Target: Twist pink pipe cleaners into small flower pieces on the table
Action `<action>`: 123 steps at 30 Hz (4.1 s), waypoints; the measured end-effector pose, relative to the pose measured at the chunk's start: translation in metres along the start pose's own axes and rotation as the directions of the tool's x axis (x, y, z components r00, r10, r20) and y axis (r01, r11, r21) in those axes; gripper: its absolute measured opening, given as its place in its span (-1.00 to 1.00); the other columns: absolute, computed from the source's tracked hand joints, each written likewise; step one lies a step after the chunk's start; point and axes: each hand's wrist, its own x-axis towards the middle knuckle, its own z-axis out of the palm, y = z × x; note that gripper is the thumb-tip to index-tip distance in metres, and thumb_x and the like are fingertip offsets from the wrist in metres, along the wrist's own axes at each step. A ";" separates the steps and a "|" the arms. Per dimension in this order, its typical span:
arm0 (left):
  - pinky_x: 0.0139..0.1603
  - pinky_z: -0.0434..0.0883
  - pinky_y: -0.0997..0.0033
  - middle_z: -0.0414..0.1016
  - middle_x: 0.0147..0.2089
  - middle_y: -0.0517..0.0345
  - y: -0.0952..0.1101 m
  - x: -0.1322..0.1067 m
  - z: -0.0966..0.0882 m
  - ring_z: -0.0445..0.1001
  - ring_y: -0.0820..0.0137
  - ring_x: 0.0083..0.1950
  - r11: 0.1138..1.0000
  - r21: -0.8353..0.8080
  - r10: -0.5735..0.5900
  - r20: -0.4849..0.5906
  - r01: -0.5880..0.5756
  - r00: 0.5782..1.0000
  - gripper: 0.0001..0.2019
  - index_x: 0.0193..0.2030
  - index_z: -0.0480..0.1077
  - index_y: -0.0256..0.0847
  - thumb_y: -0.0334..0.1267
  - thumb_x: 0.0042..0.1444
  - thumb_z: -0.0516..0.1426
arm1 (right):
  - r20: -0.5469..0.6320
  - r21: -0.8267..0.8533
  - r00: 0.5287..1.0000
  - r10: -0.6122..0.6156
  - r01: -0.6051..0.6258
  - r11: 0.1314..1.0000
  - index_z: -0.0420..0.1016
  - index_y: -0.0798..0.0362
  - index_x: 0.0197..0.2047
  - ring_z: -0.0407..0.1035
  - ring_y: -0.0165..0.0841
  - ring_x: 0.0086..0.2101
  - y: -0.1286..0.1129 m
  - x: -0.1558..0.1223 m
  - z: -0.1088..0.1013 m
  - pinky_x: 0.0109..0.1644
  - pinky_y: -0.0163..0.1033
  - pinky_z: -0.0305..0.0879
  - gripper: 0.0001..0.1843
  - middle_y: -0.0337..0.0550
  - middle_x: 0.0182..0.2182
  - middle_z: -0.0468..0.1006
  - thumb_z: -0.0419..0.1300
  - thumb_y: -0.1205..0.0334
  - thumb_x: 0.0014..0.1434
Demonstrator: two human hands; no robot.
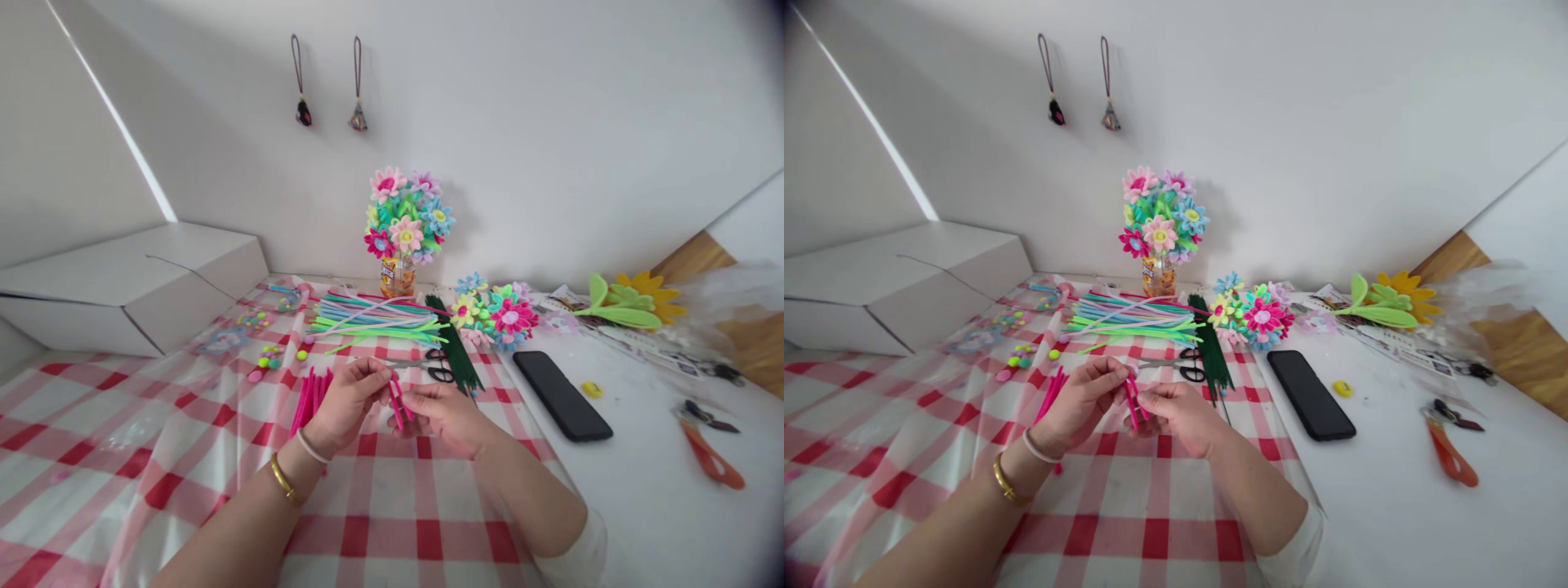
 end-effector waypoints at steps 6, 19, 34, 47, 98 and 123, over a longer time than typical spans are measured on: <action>-0.53 0.26 0.56 0.37 -0.55 0.21 0.001 -0.002 0.003 0.31 0.56 -0.56 0.998 -0.043 -0.032 0.035 0.034 0.999 -0.91 -0.39 0.38 -0.34 -0.34 -0.01 0.19 | 0.063 -0.020 0.998 0.001 0.001 1.000 0.49 0.19 -0.31 0.45 -0.36 -0.46 0.002 0.000 0.000 -0.23 -0.13 0.34 -0.75 -0.08 -0.47 0.52 0.23 0.14 0.05; -0.56 0.29 0.56 0.38 -0.57 0.23 -0.004 -0.002 0.003 0.33 0.54 -0.58 0.994 -0.082 -0.070 0.004 0.070 0.998 -0.89 -0.43 0.35 -0.31 -0.37 -0.08 0.23 | 0.058 -0.082 0.993 -0.104 0.108 0.991 0.51 0.19 -0.37 0.42 -0.37 -0.44 -0.003 -0.003 0.005 -0.21 -0.12 0.37 -0.80 -0.13 -0.49 0.49 0.20 0.20 0.07; -0.72 0.06 0.65 0.47 -0.49 0.18 -0.006 -0.002 0.003 0.11 0.69 -0.73 0.985 -0.112 -0.124 0.047 0.128 0.991 -0.86 -0.40 0.31 -0.26 -0.36 -0.08 0.21 | 0.079 -0.321 0.992 -0.097 0.117 0.940 0.52 0.16 -0.46 0.42 -0.36 -0.47 -0.001 -0.003 0.005 -0.29 -0.20 0.34 -0.72 -0.12 -0.50 0.52 0.16 0.11 0.07; -0.81 -0.22 0.62 0.52 -0.52 0.09 0.004 -0.005 0.006 0.00 0.73 -0.83 0.899 0.143 -0.432 0.151 0.413 0.889 -0.69 -0.33 0.32 -0.31 -0.26 -0.22 0.30 | -0.022 -0.482 0.964 -0.265 0.222 0.848 0.57 0.05 -0.29 0.37 -0.34 -0.34 -0.025 -0.012 -0.010 -0.21 -0.23 0.26 -0.73 -0.14 -0.36 0.55 0.23 0.06 0.00; -0.74 -0.22 0.56 0.43 -0.57 0.11 0.012 -0.006 -0.001 0.00 0.72 -0.78 0.886 0.150 -0.458 0.143 0.438 0.877 -0.87 -0.48 0.41 -0.36 -0.30 -0.09 0.19 | 0.177 -0.798 0.696 -0.696 0.516 0.312 0.13 -0.15 0.18 0.41 -0.26 -0.15 -0.007 -0.005 -0.015 0.04 -0.06 0.22 -0.45 -0.18 -0.26 0.57 0.13 0.29 0.14; -0.62 0.01 0.54 0.30 -0.64 0.22 0.003 -0.001 -0.012 0.15 0.61 -0.63 0.897 0.191 -0.438 0.260 0.399 0.860 -0.91 -0.51 0.44 -0.35 -0.35 -0.19 0.23 | 0.510 -0.835 0.574 -0.641 0.508 -0.210 -0.01 -0.07 0.17 0.34 -0.31 -0.32 -0.016 -0.014 -0.004 -0.06 -0.11 0.09 -0.43 -0.32 -0.42 0.59 0.10 0.42 0.15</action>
